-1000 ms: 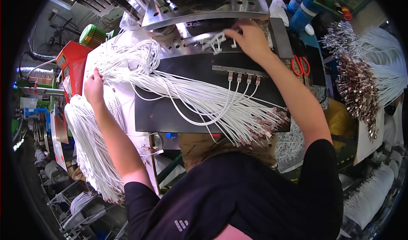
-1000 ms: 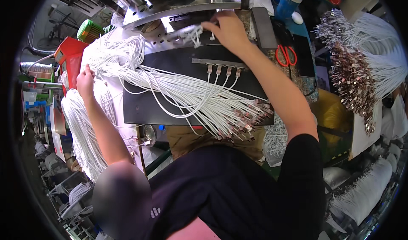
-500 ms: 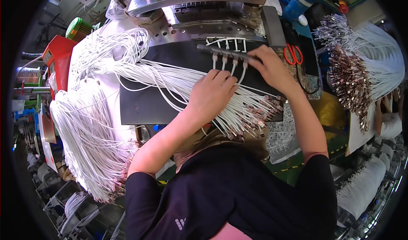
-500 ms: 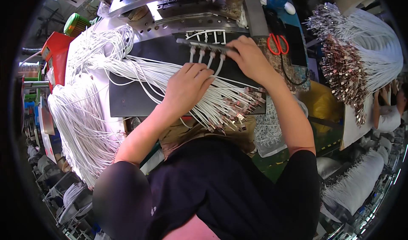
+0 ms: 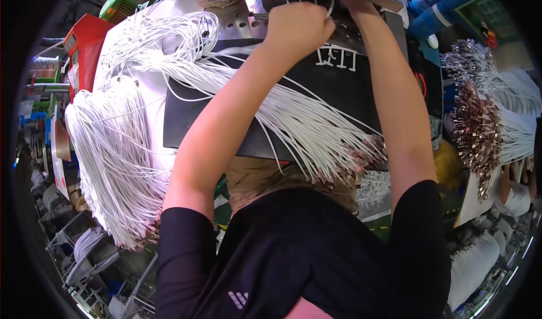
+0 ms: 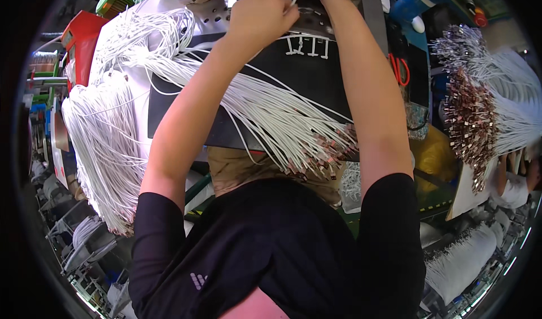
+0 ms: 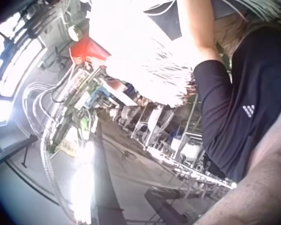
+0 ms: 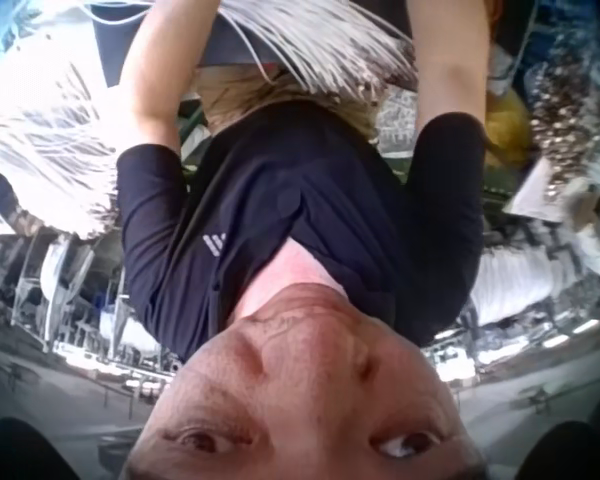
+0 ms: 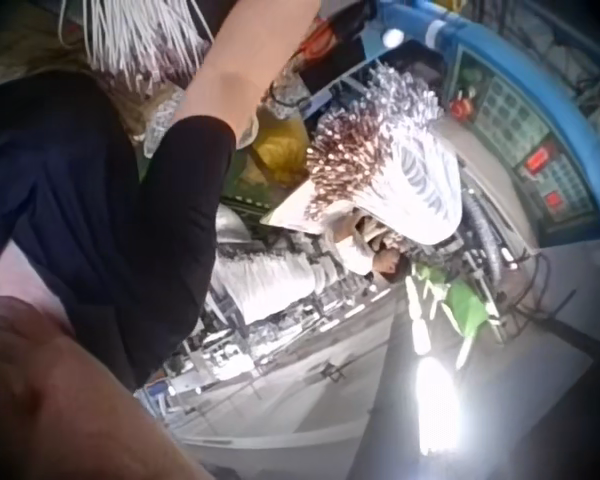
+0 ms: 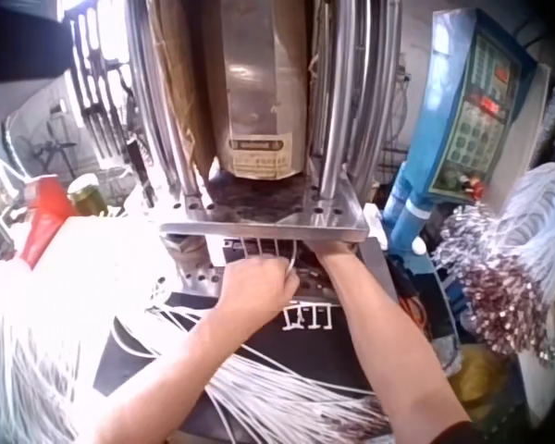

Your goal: The person is manually inserting bundles of white wires into a connector assembly machine for processing.

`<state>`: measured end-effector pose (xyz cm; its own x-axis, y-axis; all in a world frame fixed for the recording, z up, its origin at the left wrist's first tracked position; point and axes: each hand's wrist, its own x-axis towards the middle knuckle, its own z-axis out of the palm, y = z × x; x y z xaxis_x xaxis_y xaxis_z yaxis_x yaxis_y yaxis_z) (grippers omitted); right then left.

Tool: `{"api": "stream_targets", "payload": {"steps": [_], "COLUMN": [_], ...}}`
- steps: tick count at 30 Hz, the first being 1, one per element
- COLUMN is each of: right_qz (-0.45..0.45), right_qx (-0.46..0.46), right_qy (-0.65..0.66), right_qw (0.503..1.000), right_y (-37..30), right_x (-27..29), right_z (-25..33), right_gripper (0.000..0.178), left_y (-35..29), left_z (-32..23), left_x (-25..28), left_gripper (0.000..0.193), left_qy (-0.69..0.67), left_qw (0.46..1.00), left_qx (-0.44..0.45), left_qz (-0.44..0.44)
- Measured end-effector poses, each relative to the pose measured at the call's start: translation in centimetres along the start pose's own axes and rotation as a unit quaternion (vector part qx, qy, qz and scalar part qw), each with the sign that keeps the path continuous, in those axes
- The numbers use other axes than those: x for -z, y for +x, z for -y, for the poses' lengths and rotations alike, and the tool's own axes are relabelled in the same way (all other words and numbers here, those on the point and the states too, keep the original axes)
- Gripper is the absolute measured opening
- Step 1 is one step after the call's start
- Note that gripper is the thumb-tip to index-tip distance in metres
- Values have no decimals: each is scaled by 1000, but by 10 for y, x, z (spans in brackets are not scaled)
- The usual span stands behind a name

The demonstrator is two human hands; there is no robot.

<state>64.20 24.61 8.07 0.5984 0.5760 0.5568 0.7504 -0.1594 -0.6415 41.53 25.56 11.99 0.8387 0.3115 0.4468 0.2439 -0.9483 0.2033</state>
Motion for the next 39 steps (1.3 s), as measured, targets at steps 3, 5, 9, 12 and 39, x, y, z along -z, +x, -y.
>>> {"api": "stream_targets", "payload": {"steps": [3,5,9,12,39], "right_qz": [-86,-61,61,148,-74], "right_qx": [108,78,34,146,9], "right_qy": [-345,-298,-189,-135,-52], "right_qw": [928,949,979,969,996], "right_y": [-22,-17,-24,-64,-215], "right_x": [25,12,7,23,174], "right_z": [84,39,-2,72,76], "right_gripper": [39,40,42,41,28], "left_y": [10,18,13,-8,-195], "left_z": [22,30,27,66,19], "left_x": [-3,-8,-12,-25,66], "left_gripper": [35,37,31,29,31], "left_qy": [28,-30,-108,-46,-586], "left_qw": [990,989,987,993,770], "left_qx": [101,118,116,67,200], "left_qz": [97,85,18,-90,154]}}
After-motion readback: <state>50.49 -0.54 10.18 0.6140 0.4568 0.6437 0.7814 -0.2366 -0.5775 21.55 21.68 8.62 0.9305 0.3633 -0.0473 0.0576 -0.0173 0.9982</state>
